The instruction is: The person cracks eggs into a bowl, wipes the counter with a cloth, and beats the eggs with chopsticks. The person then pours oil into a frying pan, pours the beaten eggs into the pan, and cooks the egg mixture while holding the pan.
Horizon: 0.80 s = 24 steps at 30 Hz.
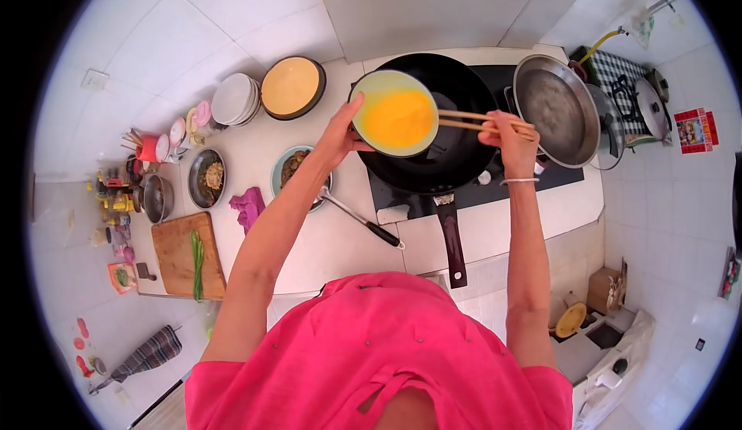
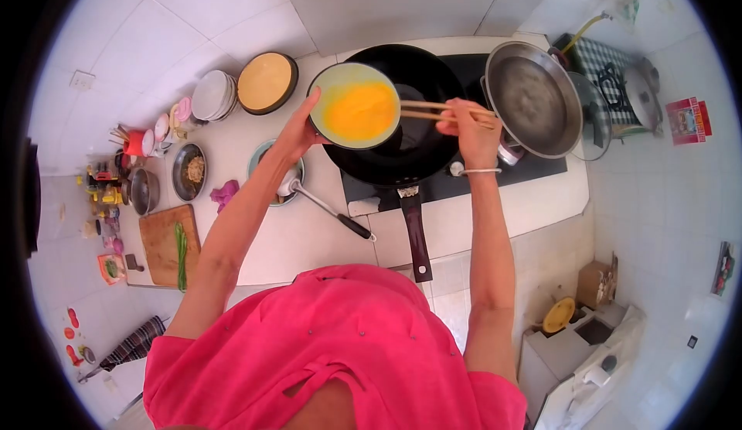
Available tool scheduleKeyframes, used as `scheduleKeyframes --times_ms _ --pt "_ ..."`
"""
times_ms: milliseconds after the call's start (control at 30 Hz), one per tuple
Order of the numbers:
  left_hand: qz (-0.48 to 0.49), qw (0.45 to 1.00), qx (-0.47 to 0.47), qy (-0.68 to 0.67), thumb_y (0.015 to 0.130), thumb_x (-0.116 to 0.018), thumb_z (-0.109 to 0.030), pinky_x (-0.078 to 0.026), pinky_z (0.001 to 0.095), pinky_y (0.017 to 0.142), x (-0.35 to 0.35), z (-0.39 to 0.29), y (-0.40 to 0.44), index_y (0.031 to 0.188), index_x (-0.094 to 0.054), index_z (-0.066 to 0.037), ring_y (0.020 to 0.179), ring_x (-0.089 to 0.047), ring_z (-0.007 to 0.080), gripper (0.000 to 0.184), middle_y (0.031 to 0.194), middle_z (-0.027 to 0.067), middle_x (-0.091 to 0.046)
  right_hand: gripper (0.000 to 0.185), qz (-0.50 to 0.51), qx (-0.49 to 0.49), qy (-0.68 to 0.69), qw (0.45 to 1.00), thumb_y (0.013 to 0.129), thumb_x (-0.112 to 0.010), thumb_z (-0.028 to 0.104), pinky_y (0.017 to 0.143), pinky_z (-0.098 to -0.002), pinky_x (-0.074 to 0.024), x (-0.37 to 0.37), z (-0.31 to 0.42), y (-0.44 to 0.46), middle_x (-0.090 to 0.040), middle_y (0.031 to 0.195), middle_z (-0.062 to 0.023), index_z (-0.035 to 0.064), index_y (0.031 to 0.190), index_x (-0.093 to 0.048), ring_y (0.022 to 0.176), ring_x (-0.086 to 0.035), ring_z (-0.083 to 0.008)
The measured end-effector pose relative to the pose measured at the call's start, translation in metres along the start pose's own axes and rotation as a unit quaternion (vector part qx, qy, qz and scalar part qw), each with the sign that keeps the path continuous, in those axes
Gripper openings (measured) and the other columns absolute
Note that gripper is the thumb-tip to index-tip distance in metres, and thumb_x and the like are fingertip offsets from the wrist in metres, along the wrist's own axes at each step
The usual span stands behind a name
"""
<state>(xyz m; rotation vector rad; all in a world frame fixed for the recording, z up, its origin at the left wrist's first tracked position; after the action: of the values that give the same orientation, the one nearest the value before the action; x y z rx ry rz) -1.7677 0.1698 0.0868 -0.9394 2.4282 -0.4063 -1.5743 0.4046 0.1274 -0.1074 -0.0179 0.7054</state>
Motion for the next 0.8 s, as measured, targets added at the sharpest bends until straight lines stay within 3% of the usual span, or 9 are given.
scheduleKeyframes --times_ms 133,233,333,500,600,800 --pt "-0.032 0.999 0.003 0.029 0.085 -0.054 -0.061 -0.057 0.0414 0.075 -0.004 0.0 0.007 0.131 -0.038 -0.004 0.099 -0.063 0.0272 0.075 0.122 0.0155 -0.052 0.019 0.073 -0.042 0.058 0.995 0.091 -0.058 0.009 0.06 -0.0246 -0.0571 -0.024 -0.006 -0.016 -0.067 0.078 -0.013 -0.0072 0.095 -0.066 0.063 -0.066 -0.0166" --pt "-0.049 0.997 -0.011 0.067 0.084 -0.056 -0.06 -0.058 0.0386 0.072 -0.006 -0.005 0.002 0.13 -0.038 -0.002 0.092 -0.065 0.0251 0.075 0.119 0.0154 -0.054 0.02 0.003 0.021 0.017 1.0 0.091 -0.06 0.011 0.058 -0.0233 -0.0562 0.0 -0.007 -0.001 -0.067 0.079 -0.013 -0.0074 0.096 -0.066 0.062 -0.066 -0.0158" --pt "-0.074 0.991 -0.023 0.11 0.084 -0.057 -0.059 -0.058 0.0359 0.068 -0.007 -0.01 0.007 0.129 -0.039 -0.002 0.087 -0.066 0.0232 0.075 0.111 0.0155 -0.057 0.02 0.056 -0.011 0.036 0.998 0.09 -0.061 0.011 0.058 -0.0232 -0.0563 -0.009 -0.012 -0.009 -0.067 0.079 -0.0132 -0.0076 0.096 -0.066 0.061 -0.066 -0.0158" --pt "-0.062 0.979 -0.038 0.191 0.08 -0.063 -0.058 -0.058 0.0329 0.064 -0.01 -0.017 0.018 0.129 -0.04 0.0 0.084 -0.065 0.0212 0.08 0.098 0.0151 -0.06 0.021 0.029 -0.006 0.036 0.999 0.091 -0.06 0.011 0.059 -0.0231 -0.0565 0.001 -0.011 -0.005 -0.067 0.082 -0.0138 -0.0086 0.097 -0.066 0.062 -0.066 -0.0163" --pt "-0.08 0.962 -0.049 0.257 0.077 -0.066 -0.058 -0.058 0.0319 0.063 -0.015 -0.016 0.027 0.131 -0.039 0.001 0.083 -0.065 0.0206 0.084 0.095 0.0143 -0.059 0.021 0.028 0.013 0.035 0.999 0.091 -0.06 0.011 0.06 -0.0231 -0.0566 0.0 -0.008 -0.003 -0.067 0.083 -0.0138 -0.0086 0.097 -0.066 0.063 -0.066 -0.0164" --pt "-0.063 0.961 -0.053 0.264 0.075 -0.067 -0.06 -0.057 0.0317 0.064 -0.021 -0.017 0.038 0.132 -0.04 0.001 0.081 -0.063 0.0198 0.088 0.092 0.0143 -0.058 0.021 0.022 0.026 0.031 0.999 0.091 -0.062 0.012 0.059 -0.0222 -0.055 -0.003 -0.014 0.003 -0.067 0.082 -0.0123 -0.0075 0.095 -0.066 0.063 -0.066 -0.0154"
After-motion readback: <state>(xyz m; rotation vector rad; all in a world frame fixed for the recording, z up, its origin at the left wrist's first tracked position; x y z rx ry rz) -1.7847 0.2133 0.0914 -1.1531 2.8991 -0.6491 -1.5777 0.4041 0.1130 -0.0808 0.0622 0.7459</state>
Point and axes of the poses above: each hand's wrist, its own y-axis towards the middle knuckle, its own x-axis out of the back of the hand, z = x × y, the point moved 2 cm from there along y, towards the middle knuckle
